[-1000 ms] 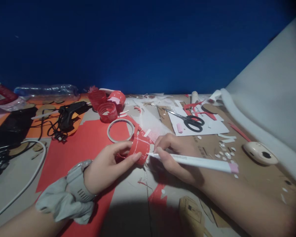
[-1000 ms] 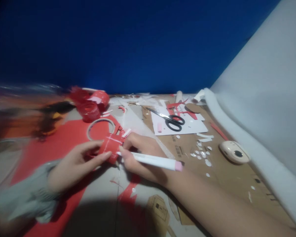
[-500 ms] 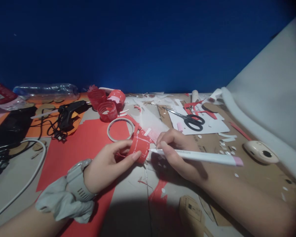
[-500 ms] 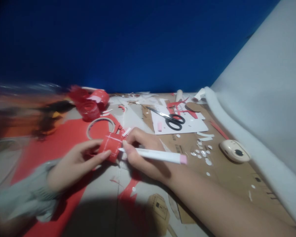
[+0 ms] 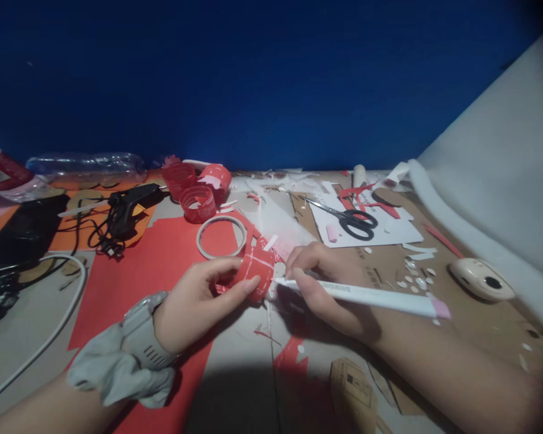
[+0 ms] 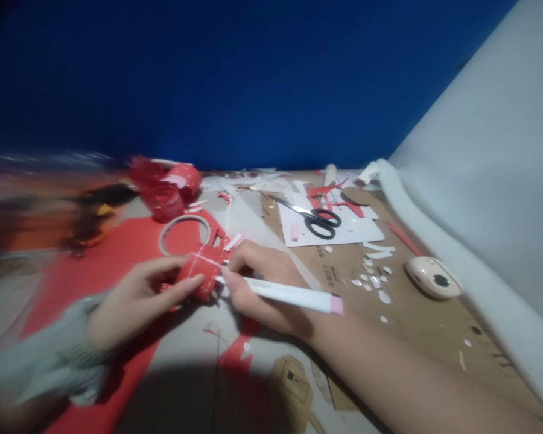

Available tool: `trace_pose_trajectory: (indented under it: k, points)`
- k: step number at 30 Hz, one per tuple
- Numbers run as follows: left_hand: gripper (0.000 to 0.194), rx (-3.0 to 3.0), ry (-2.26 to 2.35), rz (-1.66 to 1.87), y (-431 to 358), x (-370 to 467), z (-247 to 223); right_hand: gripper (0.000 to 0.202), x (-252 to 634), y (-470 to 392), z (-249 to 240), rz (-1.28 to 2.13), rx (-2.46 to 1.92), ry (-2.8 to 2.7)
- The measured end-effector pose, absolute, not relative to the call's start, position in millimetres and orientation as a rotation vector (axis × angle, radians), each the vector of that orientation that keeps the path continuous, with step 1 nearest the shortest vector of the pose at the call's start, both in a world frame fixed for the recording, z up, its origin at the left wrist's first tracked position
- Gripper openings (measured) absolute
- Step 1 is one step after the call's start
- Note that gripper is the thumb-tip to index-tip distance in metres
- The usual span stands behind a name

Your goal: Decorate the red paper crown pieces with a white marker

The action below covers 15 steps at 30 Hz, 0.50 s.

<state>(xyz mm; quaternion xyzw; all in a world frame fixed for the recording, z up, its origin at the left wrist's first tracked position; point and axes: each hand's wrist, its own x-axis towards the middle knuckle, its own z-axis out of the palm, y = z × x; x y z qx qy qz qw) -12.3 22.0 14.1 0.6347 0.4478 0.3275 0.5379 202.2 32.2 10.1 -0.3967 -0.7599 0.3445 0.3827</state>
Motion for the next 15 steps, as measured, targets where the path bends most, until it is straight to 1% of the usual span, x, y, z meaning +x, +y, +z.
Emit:
trace_pose_trajectory:
  k: [6,11,15]
  points:
    - [0.017,1.558,1.060,0.766,22.3,-12.6,12.7,0.010,201.9,34.0,10.3,0.903,-0.992,-2.021]
    - [0.018,1.547,1.059,0.768,22.1,-12.9,14.0,0.014,200.9,33.4,11.5,0.863,-1.020,-1.965]
    - [0.018,1.531,1.055,0.757,22.0,-12.5,15.0,0.011,201.8,33.3,13.3,0.882,-1.024,-2.008]
